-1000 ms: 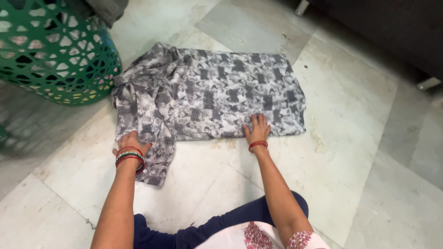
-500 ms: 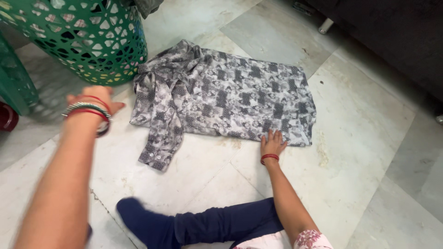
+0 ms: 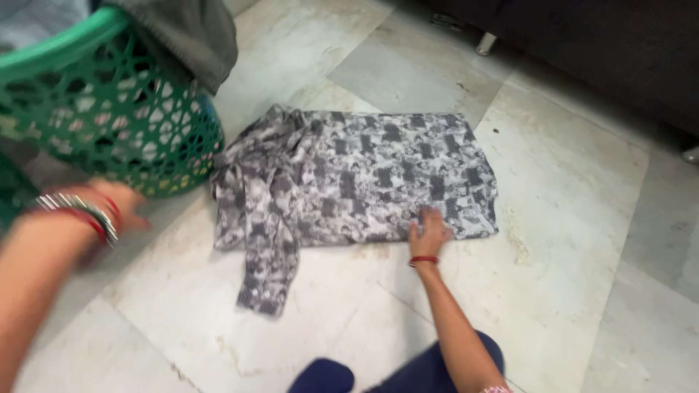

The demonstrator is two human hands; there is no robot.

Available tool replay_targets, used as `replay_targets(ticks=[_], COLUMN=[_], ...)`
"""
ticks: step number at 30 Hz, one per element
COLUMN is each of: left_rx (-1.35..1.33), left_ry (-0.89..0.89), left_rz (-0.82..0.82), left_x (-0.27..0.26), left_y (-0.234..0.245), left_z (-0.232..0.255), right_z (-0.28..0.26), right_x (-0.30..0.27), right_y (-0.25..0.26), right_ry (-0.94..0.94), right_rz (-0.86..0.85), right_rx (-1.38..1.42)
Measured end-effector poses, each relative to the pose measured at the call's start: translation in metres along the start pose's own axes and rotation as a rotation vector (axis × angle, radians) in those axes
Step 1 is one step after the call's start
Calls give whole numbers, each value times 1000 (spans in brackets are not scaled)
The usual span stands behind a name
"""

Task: The person takes a patterned shirt from a green laundry basket, lays it on the floor, and folds it neatly by hand. After folding the first shirt, the person reaches back into the basket and begins handling a second striped shirt.

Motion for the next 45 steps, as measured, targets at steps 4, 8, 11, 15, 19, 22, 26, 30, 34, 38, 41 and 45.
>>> replay_targets(ticks=[4, 8, 11, 15, 19, 22, 26, 30, 34, 38, 41, 45], left_rx=[-295, -784, -1085, -1390, -1664, -1377, -1340, -1327, -1493, -1612, -1641, -1452], left_ry=[-151, -112, 3, -7, -129, -112, -165, -168, -271, -341, -334, -325], left_rz=[-69, 5, 45, -8, -88, 19, 147, 187, 218, 218, 193, 204], left_x=[49, 98, 121, 147, 149, 141, 119, 100, 98, 117, 133, 131], left_y=[-91, -166, -205, -222, -215, -194, -163, -154, -162, -185, -197, -183], left_z=[91, 143, 154, 157, 173, 186, 184, 181, 187, 190, 189, 189], right_z=[58, 95, 101, 135, 166, 180, 180, 176, 196, 207, 212, 204], right_x=[9, 19, 28, 29, 22, 19, 16, 20, 10, 6, 1, 3], right_y=[51, 56, 51, 49, 50, 59, 57, 49, 41, 50, 57, 52], right_ry=[-121, -348, -339, -493, -621, -646, -567, -541, -759, -798, -812, -792], right_rz=[146, 174, 141, -74, -229, -200, -160, -117, -353, -265, -199, -221], right_rx=[-47, -102, -246, -358, -391, -384, -337, -312, -233, -161, -251, -328])
Point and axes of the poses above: each hand's wrist, its own x-axis towards the middle knuckle, its own y-axis out of the back of the hand, z = x × y, the point moved 8 cm from there along x, towards the middle knuckle, and after that the axes turned 8 degrees about y, right-handed, at the moved point
